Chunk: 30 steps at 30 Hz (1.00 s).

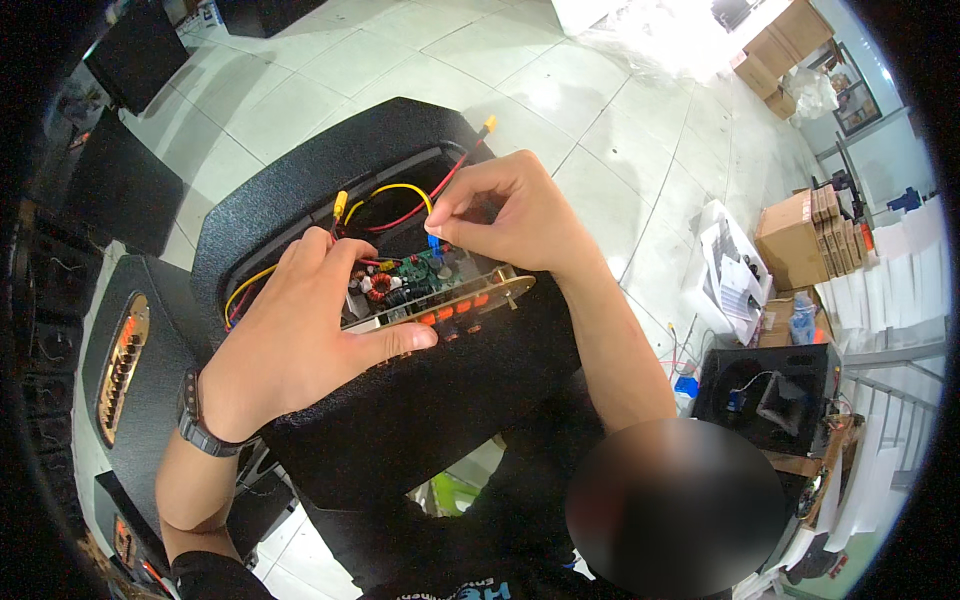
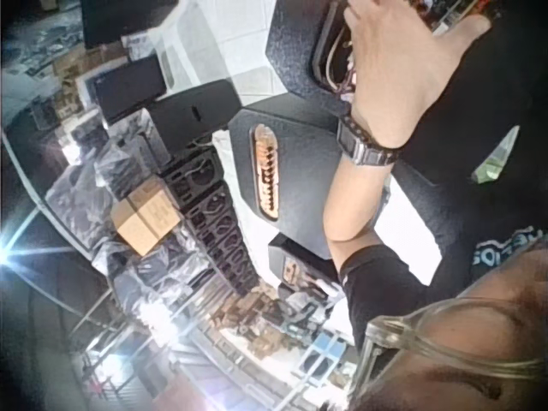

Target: The person assembles a speaker by connecting internal wires, inserting a circuit board into the enclosure, and securing the front panel with a cordless drill. The person handles wires, a circuit board, and a drill to complete the assembly.

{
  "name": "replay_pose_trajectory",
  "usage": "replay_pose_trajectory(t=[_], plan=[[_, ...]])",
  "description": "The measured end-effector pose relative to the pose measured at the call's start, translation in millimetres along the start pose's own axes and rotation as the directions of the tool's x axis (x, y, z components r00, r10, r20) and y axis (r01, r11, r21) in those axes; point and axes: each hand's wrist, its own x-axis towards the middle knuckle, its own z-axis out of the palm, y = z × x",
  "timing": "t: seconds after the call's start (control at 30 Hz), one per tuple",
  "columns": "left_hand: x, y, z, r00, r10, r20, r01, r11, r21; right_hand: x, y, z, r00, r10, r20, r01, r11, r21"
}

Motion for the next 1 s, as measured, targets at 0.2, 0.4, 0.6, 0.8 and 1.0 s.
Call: replay_pose_trajectory(t=[0.2, 0.4, 0.6, 0.8, 1.0], plan=[[-0.5, 4.4, 1.4, 0.999, -0.035, 0.029, 0.034, 0.999, 0.037, -1.8, 2.8, -4.6, 1.000, -0.022, 0.004, 0.022, 0.999, -0.036], [-0.8, 3.2, 2.1, 1.000, -0.022, 0.015, 0.021, 0.998, 0.053, 0.0, -1.8, -6.3, 0.999, -0.026, 0.044, 0.029, 0.997, -0.069], [-0.1, 1.4, 0.7, 1.000, -0.023, 0.020, 0.022, 0.999, 0.049, 1.1, -0.1, -5.5, 0.996, -0.062, 0.066, 0.065, 0.997, -0.047], [0.4, -0.1, -1.9, 0.997, -0.054, 0.053, 0.051, 0.997, 0.064, 5.1, -5.9, -3.1, 0.991, -0.101, 0.091, 0.108, 0.991, -0.078], [1.7, 0.6, -5.0, 0.992, -0.088, 0.087, 0.082, 0.995, 0.062, 7.3, 0.8, -5.3, 0.981, -0.163, 0.101, 0.174, 0.979, -0.109]])
